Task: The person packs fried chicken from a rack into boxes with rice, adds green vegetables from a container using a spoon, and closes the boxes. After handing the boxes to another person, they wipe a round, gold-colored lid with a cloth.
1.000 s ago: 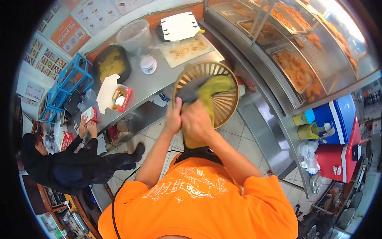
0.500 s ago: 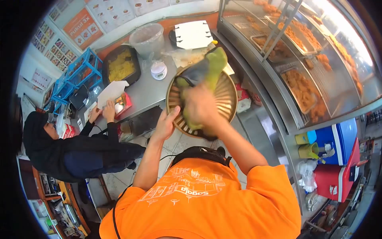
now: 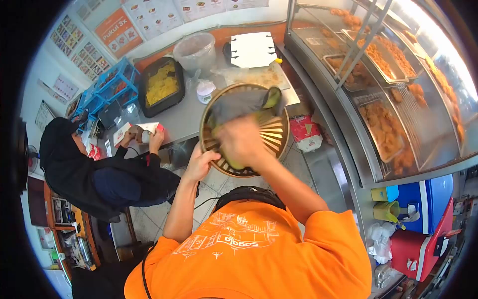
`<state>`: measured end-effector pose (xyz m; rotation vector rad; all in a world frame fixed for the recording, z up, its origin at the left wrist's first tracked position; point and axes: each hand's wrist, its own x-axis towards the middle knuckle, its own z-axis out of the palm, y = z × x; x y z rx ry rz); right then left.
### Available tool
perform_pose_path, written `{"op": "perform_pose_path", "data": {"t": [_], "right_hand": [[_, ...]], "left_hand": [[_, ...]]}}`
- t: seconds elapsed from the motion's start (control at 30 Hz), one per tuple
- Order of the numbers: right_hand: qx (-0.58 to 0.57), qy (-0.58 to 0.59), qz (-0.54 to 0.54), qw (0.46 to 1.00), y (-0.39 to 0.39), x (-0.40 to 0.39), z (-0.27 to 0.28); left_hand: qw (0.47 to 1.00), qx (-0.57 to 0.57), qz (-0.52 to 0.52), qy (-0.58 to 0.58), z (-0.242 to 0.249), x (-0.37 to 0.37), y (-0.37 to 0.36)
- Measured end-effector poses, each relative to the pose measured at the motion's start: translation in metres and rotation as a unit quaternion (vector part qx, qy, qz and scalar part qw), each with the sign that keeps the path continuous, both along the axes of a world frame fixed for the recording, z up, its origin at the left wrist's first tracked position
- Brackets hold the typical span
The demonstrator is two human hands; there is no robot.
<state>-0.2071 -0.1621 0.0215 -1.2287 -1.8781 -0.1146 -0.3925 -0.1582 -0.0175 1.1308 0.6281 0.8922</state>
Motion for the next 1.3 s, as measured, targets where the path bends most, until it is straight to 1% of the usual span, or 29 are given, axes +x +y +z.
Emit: {"op": "perform_pose_path", "data": {"t": [0.03,0.07,0.1,0.13,0.17,0.2,0.23,0.3,0.37,0.4,0.43,0.47,0.5,0.53,0.57,0.6,0.63,0.67,0.7,0.83,0.9,0.97,1.03,1.07,1.1,1.13,1.17,1.27,1.3], "right_hand": [[0.131,-0.023,0.071,0.989,-0.001,-0.004,0.014],[0.012,-0.029,0.095,0.995,0.003,0.005,0.005],[0.008,-0.024,0.090,0.996,0.014,0.010,-0.002],[-0.096,0.019,-0.023,0.995,0.029,0.015,-0.008],[-0.193,0.056,-0.133,0.970,0.038,0.017,-0.006],[0.087,0.044,-0.178,0.979,0.040,0.017,-0.005],[-0.333,0.046,-0.189,0.923,0.022,0.009,-0.009],[-0.217,0.043,-0.193,0.956,-0.002,0.008,-0.034],[-0.156,0.044,-0.199,0.967,-0.034,0.007,-0.038],[-0.046,0.038,-0.216,0.975,-0.041,0.008,-0.040],[-0.051,0.038,-0.214,0.975,-0.042,0.011,-0.042],[-0.208,0.044,-0.207,0.955,-0.039,0.016,-0.044],[-0.356,0.049,-0.195,0.913,-0.033,0.022,-0.044],[-0.169,0.086,-0.176,0.966,-0.015,0.027,-0.053],[-0.091,0.111,-0.165,0.976,0.001,0.026,-0.039],[-0.182,0.135,-0.162,0.960,0.004,0.018,-0.010],[-0.180,0.139,-0.160,0.961,0.011,0.012,0.009],[-0.025,0.106,-0.108,0.988,0.019,0.007,0.026],[0.131,0.069,-0.052,0.988,0.023,0.001,0.034],[0.062,0.049,0.017,0.997,0.013,-0.017,0.018],[-0.059,0.072,0.049,0.994,-0.014,-0.020,0.006],[0.012,0.046,0.038,0.998,-0.036,-0.013,0.012],[0.052,0.043,0.033,0.997,-0.026,-0.012,0.028],[-0.162,0.020,0.002,0.987,-0.020,-0.011,0.043],[-0.364,-0.004,-0.031,0.931,-0.012,-0.010,0.052],[-0.202,0.023,-0.009,0.979,-0.001,-0.011,0.037],[-0.202,0.024,-0.010,0.979,-0.004,-0.013,0.033],[0.030,0.037,0.012,0.999,-0.024,-0.019,0.029],[0.033,0.036,0.014,0.999,-0.030,-0.018,0.029]], "left_hand": [[0.999,0.020,0.024,0.013,-0.003,0.003,0.001],[0.994,-0.017,0.107,-0.029,0.002,0.011,-0.004],[0.994,-0.020,0.102,-0.023,0.002,0.016,-0.006],[0.986,-0.023,0.155,-0.061,0.002,0.020,-0.009],[0.972,-0.021,0.210,-0.104,0.003,0.025,-0.009],[0.962,0.005,0.244,-0.122,0.007,0.031,-0.008],[0.961,0.006,0.248,-0.121,0.009,0.032,-0.010],[0.944,0.043,0.298,-0.134,0.012,0.033,-0.012],[0.929,0.021,0.329,-0.165,0.022,0.045,-0.023],[0.930,0.024,0.333,-0.153,0.022,0.046,-0.027],[0.931,0.025,0.334,-0.142,0.021,0.046,-0.030],[0.935,0.004,0.314,-0.166,0.017,0.045,-0.031],[0.935,0.001,0.313,-0.165,0.012,0.044,-0.030],[0.948,-0.008,0.281,-0.151,0.005,0.044,-0.030],[0.959,-0.016,0.249,-0.138,0.000,0.042,-0.029],[0.962,-0.035,0.239,-0.130,-0.001,0.039,-0.027],[0.962,-0.031,0.239,-0.127,0.001,0.035,-0.024],[0.967,-0.022,0.224,-0.119,0.003,0.031,-0.020],[0.971,-0.014,0.211,-0.112,0.006,0.027,-0.018],[0.941,0.019,0.300,-0.156,0.041,0.022,-0.018],[0.935,0.035,0.321,-0.148,0.040,0.017,-0.018],[0.928,0.034,0.335,-0.158,0.052,0.022,-0.027],[0.946,0.025,0.295,-0.133,0.023,0.012,-0.029],[0.952,0.018,0.292,-0.092,0.022,0.013,-0.037],[0.957,0.016,0.285,-0.052,0.024,0.017,-0.041],[0.946,0.010,0.295,-0.132,0.029,0.022,-0.041],[0.938,0.044,0.311,-0.144,0.050,0.025,-0.041],[0.926,0.073,0.332,-0.162,0.046,0.016,-0.033],[0.925,0.075,0.334,-0.164,0.044,0.014,-0.034]]}}
